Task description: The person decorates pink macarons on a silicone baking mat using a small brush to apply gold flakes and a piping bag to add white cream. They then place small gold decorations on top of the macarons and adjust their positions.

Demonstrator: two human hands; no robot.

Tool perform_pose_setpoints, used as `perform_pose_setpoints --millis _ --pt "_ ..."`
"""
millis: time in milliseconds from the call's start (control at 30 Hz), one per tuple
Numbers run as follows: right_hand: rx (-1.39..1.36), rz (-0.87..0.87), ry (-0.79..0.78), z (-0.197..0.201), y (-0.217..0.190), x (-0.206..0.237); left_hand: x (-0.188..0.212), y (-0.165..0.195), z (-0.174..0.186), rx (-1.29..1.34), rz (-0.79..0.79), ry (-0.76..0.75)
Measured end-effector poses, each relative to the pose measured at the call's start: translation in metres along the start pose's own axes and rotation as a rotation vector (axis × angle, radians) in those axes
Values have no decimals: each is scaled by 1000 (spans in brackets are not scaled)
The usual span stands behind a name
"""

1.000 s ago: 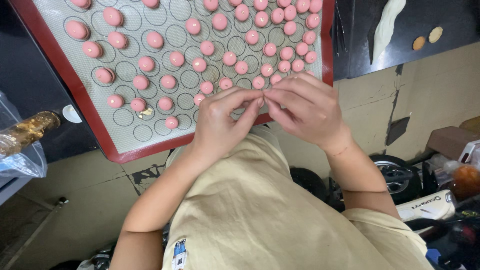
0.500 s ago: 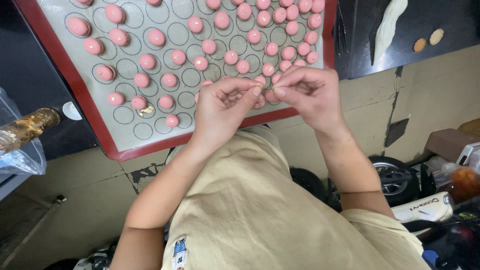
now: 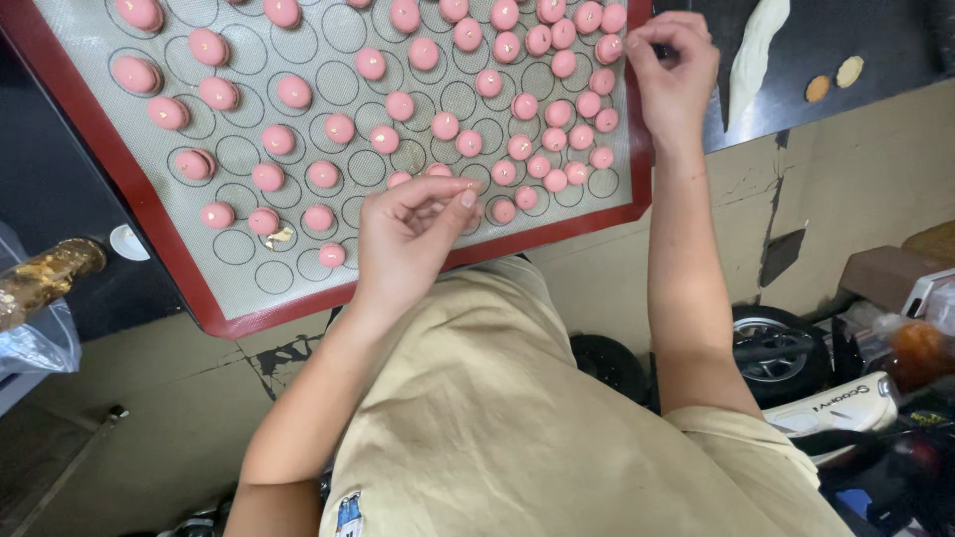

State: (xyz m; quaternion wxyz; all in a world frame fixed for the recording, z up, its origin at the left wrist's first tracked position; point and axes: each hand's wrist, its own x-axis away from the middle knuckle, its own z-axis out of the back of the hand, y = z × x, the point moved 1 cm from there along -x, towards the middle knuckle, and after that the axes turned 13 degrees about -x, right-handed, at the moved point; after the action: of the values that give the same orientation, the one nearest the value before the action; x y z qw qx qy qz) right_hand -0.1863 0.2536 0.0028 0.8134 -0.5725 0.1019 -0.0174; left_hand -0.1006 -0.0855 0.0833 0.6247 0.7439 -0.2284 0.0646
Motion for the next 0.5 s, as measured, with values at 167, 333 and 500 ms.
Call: perform_pose_setpoints --millis 167,333,500 --pt "399 103 -28 15 47 -21 -4 -7 4 -32 -11 12" --pt "342 37 -41 11 54 -33 -9 -10 8 -40 -8 42" --pt "330 69 -92 8 45 -34 -11 -11 9 -47 -22 48"
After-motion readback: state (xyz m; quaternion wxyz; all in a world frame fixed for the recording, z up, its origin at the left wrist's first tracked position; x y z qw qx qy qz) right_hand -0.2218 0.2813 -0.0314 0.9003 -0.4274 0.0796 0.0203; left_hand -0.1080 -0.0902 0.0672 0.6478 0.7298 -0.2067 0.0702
